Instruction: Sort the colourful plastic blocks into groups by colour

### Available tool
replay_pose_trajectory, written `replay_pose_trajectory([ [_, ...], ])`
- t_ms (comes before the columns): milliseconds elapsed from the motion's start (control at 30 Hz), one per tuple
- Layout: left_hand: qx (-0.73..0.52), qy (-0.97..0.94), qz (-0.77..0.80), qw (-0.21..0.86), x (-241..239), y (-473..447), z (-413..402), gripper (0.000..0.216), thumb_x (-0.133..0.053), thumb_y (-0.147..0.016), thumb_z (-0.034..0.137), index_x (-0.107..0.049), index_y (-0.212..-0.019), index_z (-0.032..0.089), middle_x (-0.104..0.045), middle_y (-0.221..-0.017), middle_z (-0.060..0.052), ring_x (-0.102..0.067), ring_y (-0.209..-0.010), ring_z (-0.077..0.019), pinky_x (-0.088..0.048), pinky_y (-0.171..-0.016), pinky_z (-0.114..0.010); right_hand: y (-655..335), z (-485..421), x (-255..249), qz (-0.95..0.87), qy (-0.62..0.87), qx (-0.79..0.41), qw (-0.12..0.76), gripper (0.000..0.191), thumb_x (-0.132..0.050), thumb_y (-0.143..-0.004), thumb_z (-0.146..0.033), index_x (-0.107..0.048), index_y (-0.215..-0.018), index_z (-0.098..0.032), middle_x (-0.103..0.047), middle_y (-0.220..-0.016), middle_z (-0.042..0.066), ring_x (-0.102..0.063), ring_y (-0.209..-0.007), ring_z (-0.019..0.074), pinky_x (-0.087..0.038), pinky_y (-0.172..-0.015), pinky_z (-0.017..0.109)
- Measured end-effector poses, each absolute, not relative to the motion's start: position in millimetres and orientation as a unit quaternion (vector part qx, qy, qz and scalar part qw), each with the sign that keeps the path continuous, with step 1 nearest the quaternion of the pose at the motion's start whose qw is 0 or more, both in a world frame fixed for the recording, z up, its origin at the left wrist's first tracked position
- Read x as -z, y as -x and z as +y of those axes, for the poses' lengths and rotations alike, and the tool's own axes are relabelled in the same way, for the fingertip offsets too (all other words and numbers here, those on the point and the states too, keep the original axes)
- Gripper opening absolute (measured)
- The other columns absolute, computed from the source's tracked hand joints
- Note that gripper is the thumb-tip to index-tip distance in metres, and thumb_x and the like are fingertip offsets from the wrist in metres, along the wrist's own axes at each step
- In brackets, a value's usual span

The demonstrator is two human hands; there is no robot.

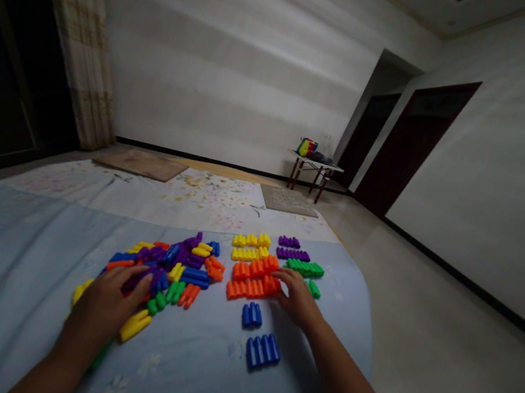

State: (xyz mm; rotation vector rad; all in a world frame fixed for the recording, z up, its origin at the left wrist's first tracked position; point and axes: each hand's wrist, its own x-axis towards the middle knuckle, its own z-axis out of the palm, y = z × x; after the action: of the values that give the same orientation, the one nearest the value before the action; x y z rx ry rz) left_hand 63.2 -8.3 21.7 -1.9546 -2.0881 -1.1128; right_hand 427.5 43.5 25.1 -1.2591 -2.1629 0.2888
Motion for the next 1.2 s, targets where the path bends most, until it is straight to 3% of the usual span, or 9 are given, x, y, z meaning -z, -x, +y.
replay_pose_trajectory([
  [133,0.38,0.618,-0.688,-0.011,-30.0,-70.9,-14.2,0.041,-0.045,-0.076,0.05,-0.064,-0.095,0.019,-0.066,-0.093,-0.007,-0.061,-0.082,-0.0195,-0.049,-0.073,-0.03,-398.5,26.8,-39.5,-0.825,0.43,-0.127,0.343,0.036,-0.049,-0.074,-0.006,-0.059,-0.106,-0.02,-0.057,-0.11,0.009,-0.048,-0.106,0.0189,-0.038,-0.092,0.037],
  [433,0.408,0.64,-0.65,-0.053,-44.5,-92.6,-23.7,0.038,-0.047,-0.076,0.048,-0.063,-0.094,0.019,-0.067,-0.092,-0.005,-0.061,-0.086,-0.0193,-0.048,-0.077,-0.031,-307.7,-12.7,-60.4,-0.855,0.33,-0.225,0.33,0.039,-0.057,-0.076,-0.018,-0.052,-0.115,-0.024,-0.056,-0.108,0.006,-0.052,-0.1,0.0188,-0.043,-0.085,0.034],
  [600,0.396,0.676,-0.618,-0.066,-41.3,-106.4,-25.6,0.038,-0.047,-0.076,0.049,-0.063,-0.094,0.019,-0.066,-0.092,-0.006,-0.06,-0.086,-0.02,-0.047,-0.079,-0.033,-279.5,-17.8,-61.0,-0.855,0.354,-0.181,0.333,0.056,-0.067,-0.07,-0.03,-0.045,-0.121,-0.021,-0.054,-0.111,0.008,-0.049,-0.103,0.0203,-0.043,-0.086,0.034],
  [800,0.381,0.695,-0.606,-0.069,-36.2,-115.0,-26.8,0.038,-0.048,-0.075,0.051,-0.063,-0.092,0.021,-0.066,-0.09,-0.005,-0.06,-0.085,-0.0198,-0.047,-0.077,-0.031,-275.9,-15.6,-55.3,-0.848,0.405,-0.111,0.322,0.036,-0.058,-0.077,-0.035,-0.052,-0.109,-0.021,-0.055,-0.099,0.006,-0.052,-0.092,0.0193,-0.046,-0.075,0.031],
  [1100,0.403,0.696,-0.591,-0.069,-29.6,-122.4,-26.0,0.041,-0.048,-0.072,0.056,-0.064,-0.089,0.022,-0.067,-0.091,-0.003,-0.062,-0.086,-0.0186,-0.049,-0.078,-0.028,-290.1,-13.8,-56.4,-0.852,0.422,-0.086,0.297,0.042,-0.06,-0.071,-0.035,-0.052,-0.109,-0.02,-0.055,-0.098,0.007,-0.053,-0.09,0.0217,-0.046,-0.074,0.032],
  [1200,0.408,0.696,-0.586,-0.071,-24.7,-123.6,-27.1,0.039,-0.046,-0.075,0.053,-0.064,-0.092,0.023,-0.067,-0.093,-0.002,-0.062,-0.087,-0.0173,-0.051,-0.072,-0.024,-310.1,-2.7,-64.4,-0.856,0.404,-0.099,0.306,0.044,-0.062,-0.07,-0.031,-0.051,-0.111,-0.021,-0.054,-0.099,0.006,-0.052,-0.09,0.02,-0.045,-0.076,0.03],
])
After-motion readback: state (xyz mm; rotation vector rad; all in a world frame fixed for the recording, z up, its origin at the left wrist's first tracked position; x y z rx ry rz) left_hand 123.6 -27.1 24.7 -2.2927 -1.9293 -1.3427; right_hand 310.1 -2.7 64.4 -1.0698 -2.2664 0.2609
